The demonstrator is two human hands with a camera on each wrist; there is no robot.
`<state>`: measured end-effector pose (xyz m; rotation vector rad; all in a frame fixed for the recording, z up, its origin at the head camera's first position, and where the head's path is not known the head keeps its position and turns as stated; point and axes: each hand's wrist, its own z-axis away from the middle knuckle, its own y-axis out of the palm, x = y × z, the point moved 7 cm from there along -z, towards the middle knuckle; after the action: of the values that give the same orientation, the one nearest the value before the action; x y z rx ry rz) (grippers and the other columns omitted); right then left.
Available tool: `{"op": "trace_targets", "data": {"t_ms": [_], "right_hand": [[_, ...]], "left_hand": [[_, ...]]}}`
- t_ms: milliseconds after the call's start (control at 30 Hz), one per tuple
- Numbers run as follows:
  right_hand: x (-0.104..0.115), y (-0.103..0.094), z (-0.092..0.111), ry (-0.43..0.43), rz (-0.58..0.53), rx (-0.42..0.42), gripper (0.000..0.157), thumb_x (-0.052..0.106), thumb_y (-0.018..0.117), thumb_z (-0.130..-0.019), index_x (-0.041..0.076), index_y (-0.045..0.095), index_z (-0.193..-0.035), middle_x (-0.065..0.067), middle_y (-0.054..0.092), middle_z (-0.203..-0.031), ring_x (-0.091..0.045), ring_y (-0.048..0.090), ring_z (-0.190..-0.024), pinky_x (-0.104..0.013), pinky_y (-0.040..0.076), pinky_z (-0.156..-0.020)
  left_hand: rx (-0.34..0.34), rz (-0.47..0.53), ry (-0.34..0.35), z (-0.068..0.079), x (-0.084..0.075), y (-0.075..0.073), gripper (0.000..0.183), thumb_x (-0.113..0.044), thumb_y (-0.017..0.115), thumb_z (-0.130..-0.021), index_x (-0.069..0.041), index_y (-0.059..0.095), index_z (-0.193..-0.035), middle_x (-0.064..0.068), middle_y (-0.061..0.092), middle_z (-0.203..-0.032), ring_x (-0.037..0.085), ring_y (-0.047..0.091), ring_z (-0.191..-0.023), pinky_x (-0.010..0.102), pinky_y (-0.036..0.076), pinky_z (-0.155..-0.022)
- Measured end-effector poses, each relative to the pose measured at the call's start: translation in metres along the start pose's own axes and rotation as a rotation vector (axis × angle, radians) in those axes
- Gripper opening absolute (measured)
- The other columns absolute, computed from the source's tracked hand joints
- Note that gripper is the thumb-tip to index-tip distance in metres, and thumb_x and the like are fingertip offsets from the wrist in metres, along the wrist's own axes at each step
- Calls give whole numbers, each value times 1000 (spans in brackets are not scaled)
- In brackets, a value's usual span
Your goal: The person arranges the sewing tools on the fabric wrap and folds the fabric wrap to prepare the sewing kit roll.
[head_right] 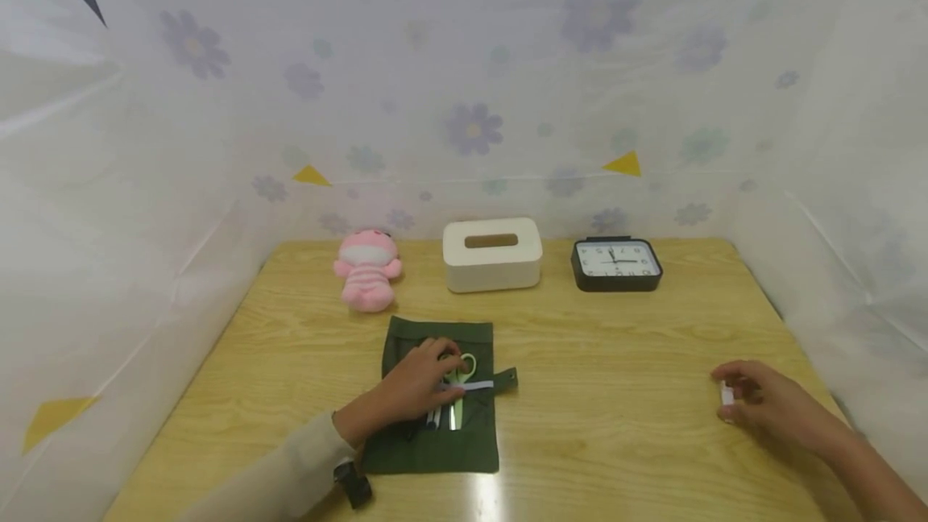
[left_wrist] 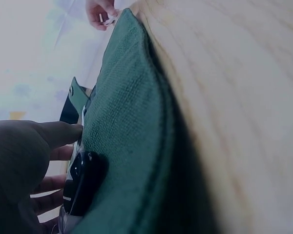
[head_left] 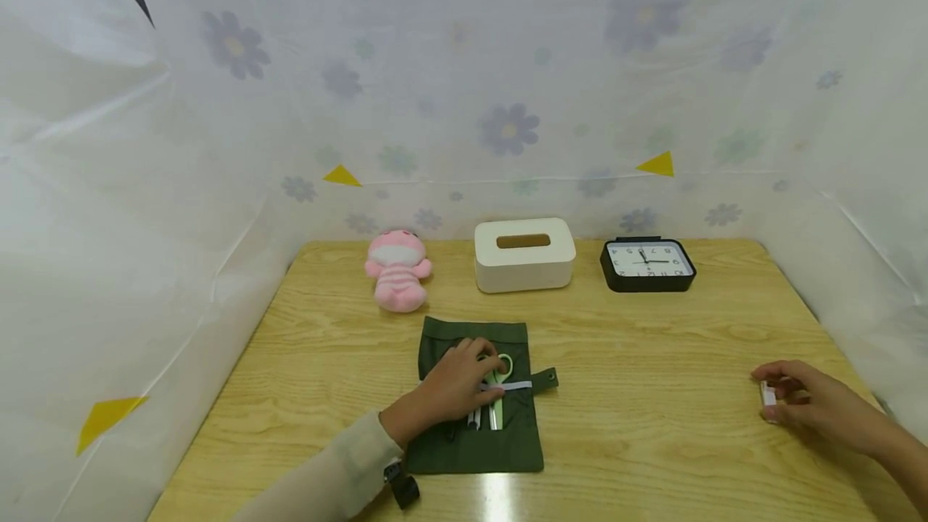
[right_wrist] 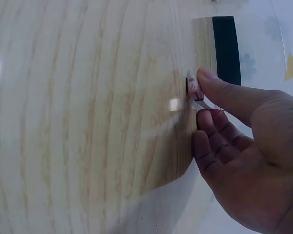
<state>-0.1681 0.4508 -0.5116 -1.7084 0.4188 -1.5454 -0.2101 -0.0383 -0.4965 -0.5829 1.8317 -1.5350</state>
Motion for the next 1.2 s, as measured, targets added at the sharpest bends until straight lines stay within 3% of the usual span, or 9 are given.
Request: {"op": "trace_targets", "data": {"t_ms": [133, 367, 467, 633, 833, 1033, 1200], "right_hand": [[4, 0, -5, -15, 8, 16, 41, 5, 76, -92, -11, 58, -126, 22, 60, -110, 5, 59, -88, -24, 55, -67], [11, 0, -12, 57, 61, 6, 38, 11, 74, -96, -11, 60, -123, -19, 68, -114, 8, 60, -88, -23, 55, -69], [15, 2, -17, 58, 47, 22, 33, 9, 70, -98, -11, 61, -122, -21, 67, -116, 10, 59, -88, -22, 54, -70], [22, 7, -22, 39, -18, 63, 37, 7, 67, -100, -15, 57, -127, -5, 69, -113, 10, 60, -92, -22, 54, -72], [36, 9, -32, -22, -52, 1, 33, 6, 67, -100, -8, 62, -129, 10, 70, -114, 8, 61, -97, -19, 53, -74], [51, 21, -47, 13, -153, 31, 33, 11, 63, -103, -7, 61, -132, -11, 67, -123, 9, 60, -101, -25, 56, -75], [72, 36, -62, 41, -257, 78, 37, 16, 62, -105, -7, 59, -134, -23, 64, -127, 1, 64, -101, -29, 58, -78]], "left_hand": [[1, 3, -2, -1, 1, 0, 32, -46, 69, -98, -28, 71, -124, -1, 56, -129, 17, 55, -112, 39, 50, -88], [-15, 7, 11, 0, 1, 2, 33, -47, 69, -98, -27, 71, -124, 0, 57, -129, 18, 56, -112, 40, 51, -88], [-14, 0, 10, -1, 2, 1, 33, -47, 68, -99, -27, 71, -124, 0, 57, -129, 18, 55, -112, 40, 51, -89], [8, 4, 0, -1, 2, 1, 32, -47, 68, -99, -28, 71, -125, -1, 56, -129, 17, 55, -112, 40, 50, -89], [21, 5, -9, -1, 2, 1, 33, -47, 68, -99, -28, 71, -125, -1, 56, -130, 17, 55, -113, 40, 50, -90], [18, 7, -6, -1, 2, 0, 33, -47, 69, -98, -27, 71, -125, -1, 56, -129, 18, 55, -113, 39, 50, -89], [21, 9, -4, 0, 2, 0, 32, -47, 69, -98, -28, 71, -125, 0, 56, -130, 18, 55, -114, 40, 50, -89]]}}
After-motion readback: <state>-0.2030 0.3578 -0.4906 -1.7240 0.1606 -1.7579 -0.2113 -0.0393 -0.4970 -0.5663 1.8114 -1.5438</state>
